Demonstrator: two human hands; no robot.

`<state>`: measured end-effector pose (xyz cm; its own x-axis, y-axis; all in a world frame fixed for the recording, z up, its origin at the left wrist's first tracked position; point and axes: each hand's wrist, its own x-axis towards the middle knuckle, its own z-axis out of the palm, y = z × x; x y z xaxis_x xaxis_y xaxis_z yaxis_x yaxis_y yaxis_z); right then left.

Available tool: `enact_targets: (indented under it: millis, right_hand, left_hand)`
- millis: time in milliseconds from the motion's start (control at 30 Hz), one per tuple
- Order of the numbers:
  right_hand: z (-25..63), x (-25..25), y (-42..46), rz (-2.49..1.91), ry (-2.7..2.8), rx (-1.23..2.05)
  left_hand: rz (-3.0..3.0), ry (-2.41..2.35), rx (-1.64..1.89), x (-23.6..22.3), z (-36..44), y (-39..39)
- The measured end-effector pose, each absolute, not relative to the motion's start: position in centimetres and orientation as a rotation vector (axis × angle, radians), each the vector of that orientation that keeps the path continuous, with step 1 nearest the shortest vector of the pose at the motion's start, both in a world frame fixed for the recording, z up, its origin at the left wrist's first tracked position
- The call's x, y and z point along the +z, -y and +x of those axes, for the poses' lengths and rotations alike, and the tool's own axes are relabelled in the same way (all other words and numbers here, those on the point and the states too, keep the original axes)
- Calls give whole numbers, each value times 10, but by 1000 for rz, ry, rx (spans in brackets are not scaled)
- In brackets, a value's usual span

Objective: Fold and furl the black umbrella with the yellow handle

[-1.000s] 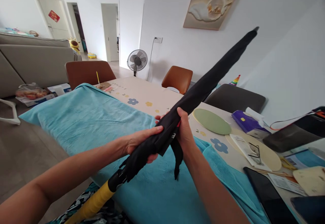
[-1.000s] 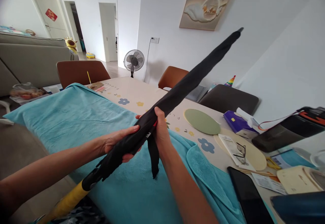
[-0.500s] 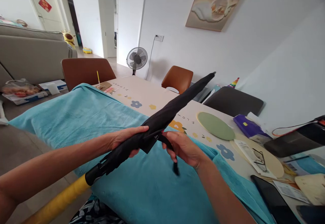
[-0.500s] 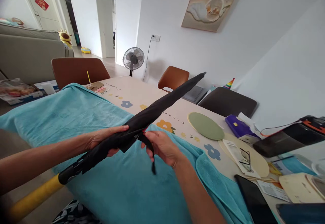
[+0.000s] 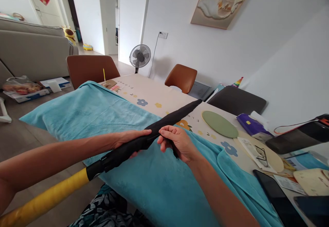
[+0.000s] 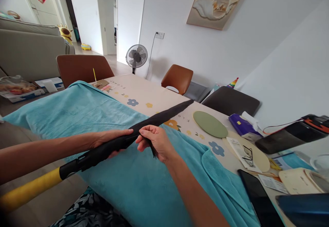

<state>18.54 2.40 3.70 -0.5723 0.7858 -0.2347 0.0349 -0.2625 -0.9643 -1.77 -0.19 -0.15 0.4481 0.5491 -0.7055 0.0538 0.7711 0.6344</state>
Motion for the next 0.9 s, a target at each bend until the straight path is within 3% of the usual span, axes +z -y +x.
enact_targets:
  millis: [300, 533, 900]
  right_hand:
    - [185, 34, -21, -972, 1421, 2109]
    - [188, 16, -28, -678, 1416, 2299]
    - [169, -16, -22, -858, 1656, 1828]
  left_hand:
    - [1335, -1113, 384, 15, -13, 20]
    - [1777, -1356, 142, 11, -22, 11]
    - [2452, -1720, -146, 14, -28, 10]
